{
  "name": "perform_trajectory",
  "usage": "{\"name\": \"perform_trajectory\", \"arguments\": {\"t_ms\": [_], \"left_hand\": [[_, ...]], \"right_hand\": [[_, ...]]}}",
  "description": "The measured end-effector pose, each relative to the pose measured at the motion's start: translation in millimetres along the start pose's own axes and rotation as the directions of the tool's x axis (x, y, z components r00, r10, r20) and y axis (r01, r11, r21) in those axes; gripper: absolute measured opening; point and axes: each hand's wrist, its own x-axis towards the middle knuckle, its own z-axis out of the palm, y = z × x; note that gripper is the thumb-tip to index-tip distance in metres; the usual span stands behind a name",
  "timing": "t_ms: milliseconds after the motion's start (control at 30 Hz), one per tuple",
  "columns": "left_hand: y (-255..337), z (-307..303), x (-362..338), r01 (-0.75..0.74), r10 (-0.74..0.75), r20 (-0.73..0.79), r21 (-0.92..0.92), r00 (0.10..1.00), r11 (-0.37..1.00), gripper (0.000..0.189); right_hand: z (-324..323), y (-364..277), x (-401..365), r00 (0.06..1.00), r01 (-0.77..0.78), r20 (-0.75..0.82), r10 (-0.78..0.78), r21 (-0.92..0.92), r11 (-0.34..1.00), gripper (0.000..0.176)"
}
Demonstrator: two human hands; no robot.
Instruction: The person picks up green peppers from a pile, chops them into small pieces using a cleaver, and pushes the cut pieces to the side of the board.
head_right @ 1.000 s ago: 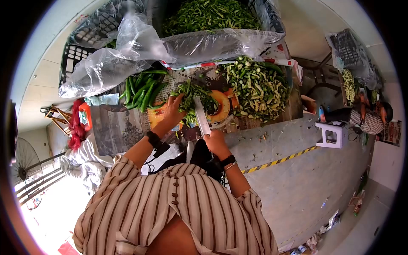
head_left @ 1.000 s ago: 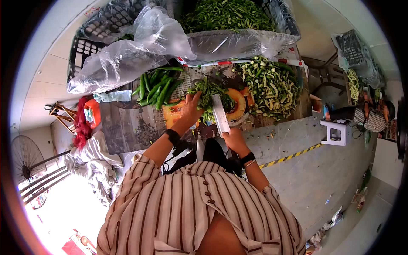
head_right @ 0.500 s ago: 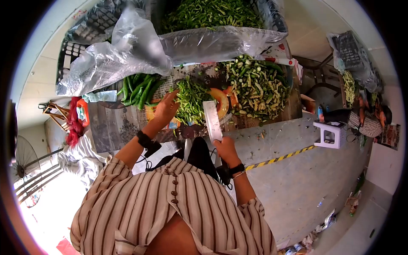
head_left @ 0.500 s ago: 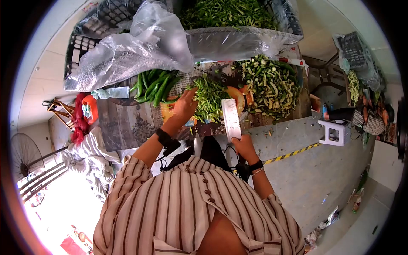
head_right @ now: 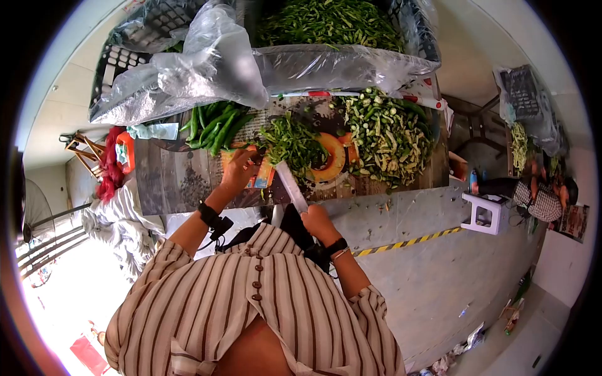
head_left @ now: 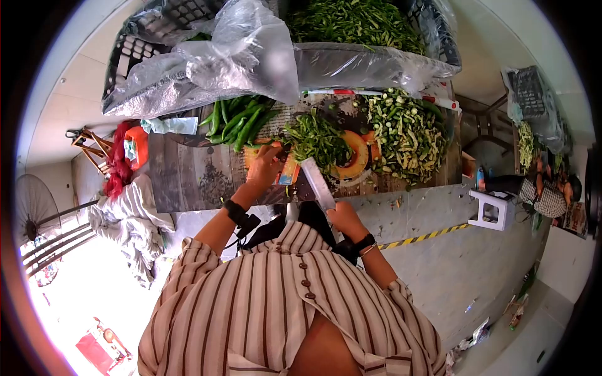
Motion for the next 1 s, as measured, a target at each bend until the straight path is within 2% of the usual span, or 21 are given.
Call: {"name": "perform_trajectory", "arguments": {"t_ms": [100, 233, 300, 433, 500, 533, 600, 700, 733, 767, 833, 1000], "left_hand": [[4.3, 1.3, -0.7, -0.01, 0.01, -0.022, 0.006, 1.0, 1.0, 0.037], [16.9, 0.5, 5.1, -0.07, 0.072, -0.057, 0.041, 0.996, 0.997, 0.035], [17.0, 3.1, 23.4, -0.077, 0.077, -0.051, -0.004, 0.996, 0.997, 0.034], [43.3, 2.7, 68.7, -0.157, 0.158, -0.088, 0.011, 0.984, 0.987, 0.033], [52.4, 8.8, 93.7, -0.171, 0.181, -0.11, 0.09, 0.977, 0.981, 0.032], [56.5, 12.4, 103.7, -0.176, 0.185, -0.111, 0.088, 0.976, 0.98, 0.032], [60.1, 21.7, 121.6, -0.109, 0.136, -0.081, 0.272, 0.987, 0.956, 0.032], [58.7, 33.1, 138.1, -0.107, 0.132, -0.042, 0.376, 0.99, 0.921, 0.031], [60.9, 34.7, 142.9, -0.07, 0.077, 0.001, 0.412, 0.997, 0.908, 0.03], [63.1, 37.0, 146.2, -0.081, 0.085, 0.009, 0.411, 0.996, 0.908, 0.03], [65.0, 41.0, 151.9, 0.023, -0.042, 0.035, 0.431, 0.999, 0.902, 0.029], [54.8, 51.4, 158.4, -0.015, 0.033, -0.031, 0.446, 0.999, 0.895, 0.02]], "right_hand": [[-4.8, 4.5, 3.6, 0.998, 0.031, -0.059, -0.03, 0.012, 0.999, 0.037], [-15.5, -2.0, -1.1, 0.999, 0.025, -0.05, -0.022, 0.056, 0.998, 0.038], [-20.4, -7.4, -5.8, 1.0, -0.021, -0.017, 0.023, 0.119, 0.993, 0.038], [-23.8, -11.3, -14.7, 0.999, -0.015, -0.029, 0.017, 0.086, 0.996, 0.039], [-28.6, -17.3, -19.6, 0.991, -0.129, 0.001, 0.132, 0.192, 0.973, 0.04], [-30.5, -19.2, -21.3, 0.991, -0.128, -0.004, 0.131, 0.19, 0.973, 0.04], [-34.6, -22.9, -24.9, 0.986, -0.141, -0.052, 0.156, 0.224, 0.964, 0.04], [-43.6, -27.0, -32.8, 0.972, -0.214, -0.035, 0.232, 0.265, 0.94, 0.038], [-43.1, -21.2, -34.4, 0.971, -0.217, -0.043, 0.237, 0.269, 0.938, 0.038], [-41.0, -12.4, -35.3, 0.972, -0.21, -0.047, 0.231, 0.271, 0.939, 0.037], [-42.2, -6.8, -38.2, 0.972, -0.205, -0.057, 0.23, 0.279, 0.938, 0.036], [-43.0, -3.0, -38.9, 0.965, -0.227, -0.057, 0.257, 0.317, 0.921, 0.037]]}}
